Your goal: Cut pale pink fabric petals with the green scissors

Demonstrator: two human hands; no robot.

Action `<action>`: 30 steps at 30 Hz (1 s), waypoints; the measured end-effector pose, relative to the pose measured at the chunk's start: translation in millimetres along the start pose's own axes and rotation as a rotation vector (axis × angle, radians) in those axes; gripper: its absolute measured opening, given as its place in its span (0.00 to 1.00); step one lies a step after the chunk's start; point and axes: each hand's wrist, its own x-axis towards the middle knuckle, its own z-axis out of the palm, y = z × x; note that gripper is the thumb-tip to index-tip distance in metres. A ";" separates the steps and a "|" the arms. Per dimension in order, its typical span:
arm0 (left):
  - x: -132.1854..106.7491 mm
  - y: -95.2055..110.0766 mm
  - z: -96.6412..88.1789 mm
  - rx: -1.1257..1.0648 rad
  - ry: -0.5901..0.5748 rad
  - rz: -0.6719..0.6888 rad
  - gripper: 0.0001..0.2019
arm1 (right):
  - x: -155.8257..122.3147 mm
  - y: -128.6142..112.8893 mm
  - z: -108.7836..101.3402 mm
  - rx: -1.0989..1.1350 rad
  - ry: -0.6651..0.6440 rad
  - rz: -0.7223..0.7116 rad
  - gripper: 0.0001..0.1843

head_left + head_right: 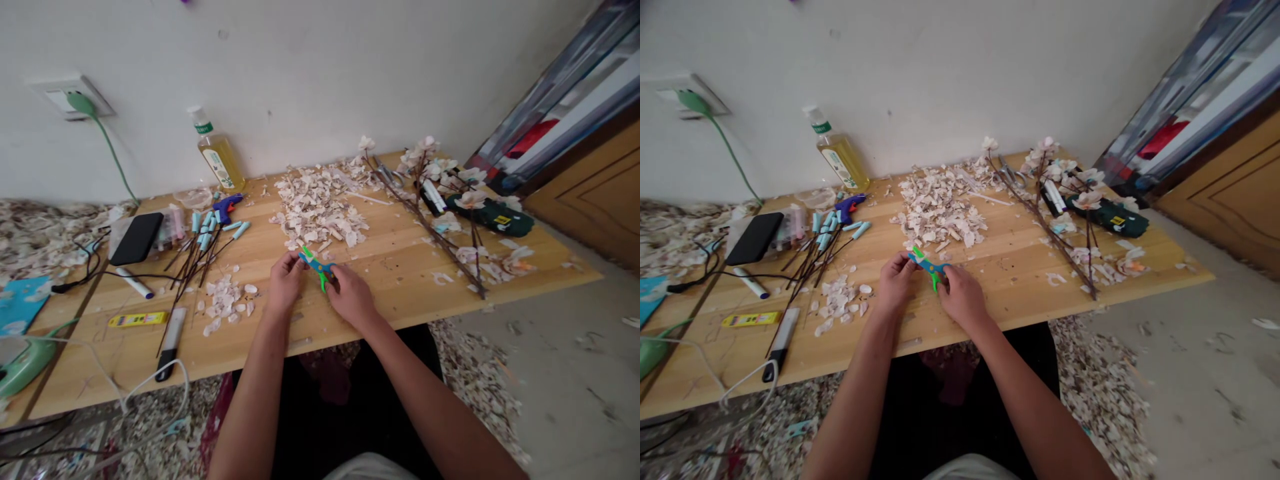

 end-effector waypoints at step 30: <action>-2.2 -11.4 2.8 -0.272 0.082 -0.334 0.15 | -28.4 10.9 1.5 0.367 0.993 -0.368 0.32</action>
